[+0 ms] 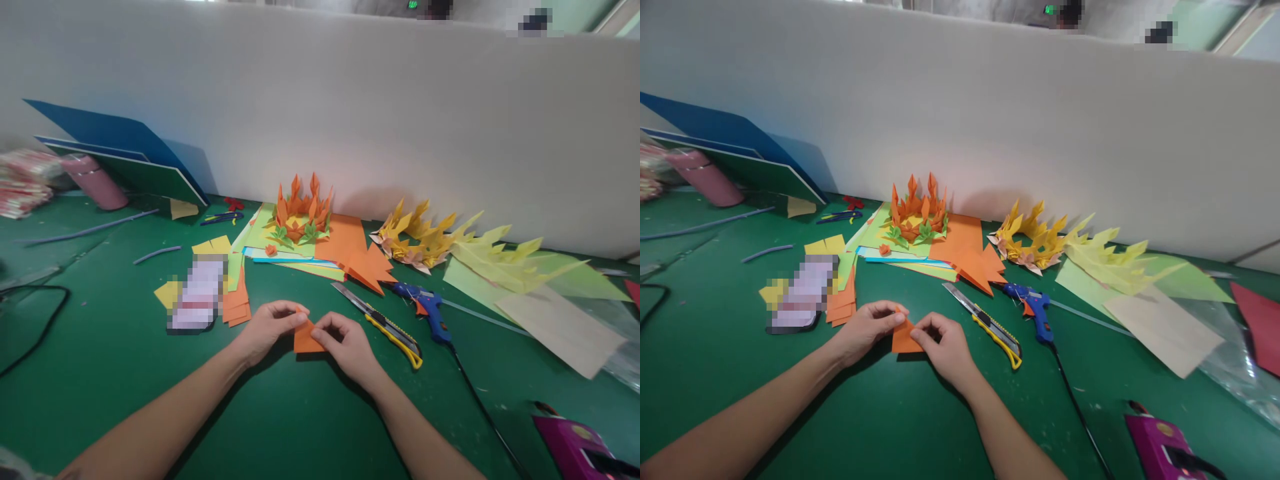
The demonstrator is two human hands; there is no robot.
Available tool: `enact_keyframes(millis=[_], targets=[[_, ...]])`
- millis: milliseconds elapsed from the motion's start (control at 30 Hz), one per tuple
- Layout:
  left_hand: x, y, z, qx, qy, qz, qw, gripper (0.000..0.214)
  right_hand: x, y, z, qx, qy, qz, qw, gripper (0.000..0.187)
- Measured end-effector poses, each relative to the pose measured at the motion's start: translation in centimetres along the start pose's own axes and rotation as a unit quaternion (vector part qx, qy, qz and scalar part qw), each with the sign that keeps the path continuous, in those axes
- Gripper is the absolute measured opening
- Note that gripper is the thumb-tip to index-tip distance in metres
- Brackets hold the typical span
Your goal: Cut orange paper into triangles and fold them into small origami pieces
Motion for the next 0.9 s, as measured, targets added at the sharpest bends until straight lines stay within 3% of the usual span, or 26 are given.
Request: enact_keyframes(millis=[367, 900], targets=[[0.03, 0.44, -0.1, 0.046, -0.005, -0.033, 0.998, 0.036, -0.19, -0.19, 0.09, -0.014, 0.016, 0.02, 1.0, 0.017], [0.49, -0.15, 0.32, -0.005, -0.07, -0.074, 0.995, 0.044, -0.3, -0.43, 0.2, -0.02, 0.021, 0.024, 0.999, 0.017]])
Point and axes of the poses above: each hand's wrist, its own z-axis away from the middle knuckle, its own y-axis out of the back of the hand, x = y × z, the point moved 3 cm from there along -z, towards the middle knuckle, and after that the axes turned 4 degrees about -y, right-handed, at the moved point
